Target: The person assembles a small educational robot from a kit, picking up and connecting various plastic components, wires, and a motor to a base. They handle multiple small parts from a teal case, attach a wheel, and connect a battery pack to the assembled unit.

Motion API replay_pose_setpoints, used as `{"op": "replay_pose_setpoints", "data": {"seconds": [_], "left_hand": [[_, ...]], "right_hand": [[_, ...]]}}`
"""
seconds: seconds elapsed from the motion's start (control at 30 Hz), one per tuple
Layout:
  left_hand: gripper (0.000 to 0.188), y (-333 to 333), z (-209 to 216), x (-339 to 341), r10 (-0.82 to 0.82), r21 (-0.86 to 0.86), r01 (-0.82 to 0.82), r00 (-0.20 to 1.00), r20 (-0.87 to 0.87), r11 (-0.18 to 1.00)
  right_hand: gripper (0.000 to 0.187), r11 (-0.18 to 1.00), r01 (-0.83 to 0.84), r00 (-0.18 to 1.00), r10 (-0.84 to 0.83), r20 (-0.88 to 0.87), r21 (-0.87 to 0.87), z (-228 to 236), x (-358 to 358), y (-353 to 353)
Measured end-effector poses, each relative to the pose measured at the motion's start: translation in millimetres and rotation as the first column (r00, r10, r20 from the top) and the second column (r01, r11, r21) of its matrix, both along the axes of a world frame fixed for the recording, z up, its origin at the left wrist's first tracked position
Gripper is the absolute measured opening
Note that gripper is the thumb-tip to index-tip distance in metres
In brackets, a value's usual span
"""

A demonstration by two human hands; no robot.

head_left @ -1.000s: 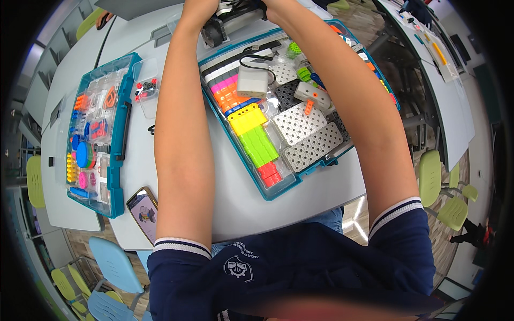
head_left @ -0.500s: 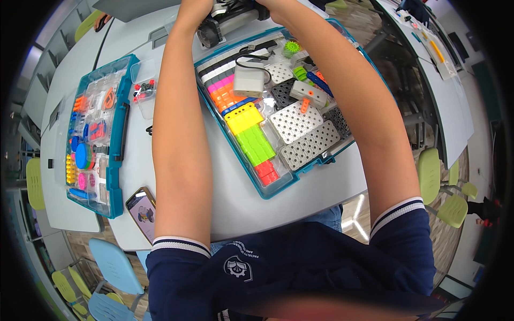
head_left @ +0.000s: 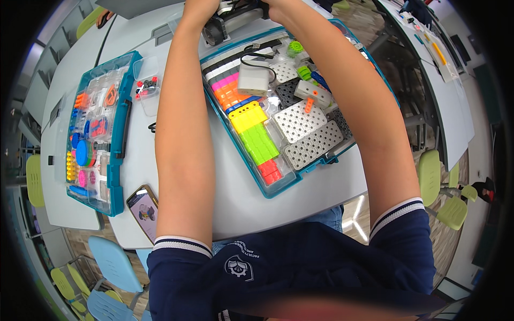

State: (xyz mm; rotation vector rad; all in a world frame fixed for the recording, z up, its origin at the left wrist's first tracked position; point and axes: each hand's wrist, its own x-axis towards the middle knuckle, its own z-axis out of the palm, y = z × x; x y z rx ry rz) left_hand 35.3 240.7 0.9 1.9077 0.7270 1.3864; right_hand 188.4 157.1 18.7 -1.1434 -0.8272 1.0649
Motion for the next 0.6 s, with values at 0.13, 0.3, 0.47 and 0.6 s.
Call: {"op": "replay_pose_setpoints", "data": {"seconds": [0.13,0.3,0.47,0.6], "left_hand": [[0.031,-3.9,2.5,0.9,0.001,-0.049,0.0,1.0,0.003,0.999],[0.031,-21.7,12.5,-0.7,0.02,-0.134,-0.019,1.0,0.003,0.991],[0.031,-21.1,12.1,-0.1,0.037,-0.083,-0.038,0.999,-0.003,0.996],[0.031,-14.9,9.2,1.5,0.033,-0.025,-0.033,0.999,0.013,0.999]], "right_hand": [[0.007,1.0,0.017,1.0,-0.017,-0.017,-0.01,-4.8,3.6,7.7],[0.006,0.999,0.034,0.999,-0.034,-0.012,-0.018,-7.0,3.6,9.8],[0.005,0.999,0.041,0.999,-0.041,-0.01,-0.004,-7.9,4.3,10.3],[0.004,0.999,0.026,0.999,-0.027,-0.018,-0.02,-5.0,2.5,8.5]]}}
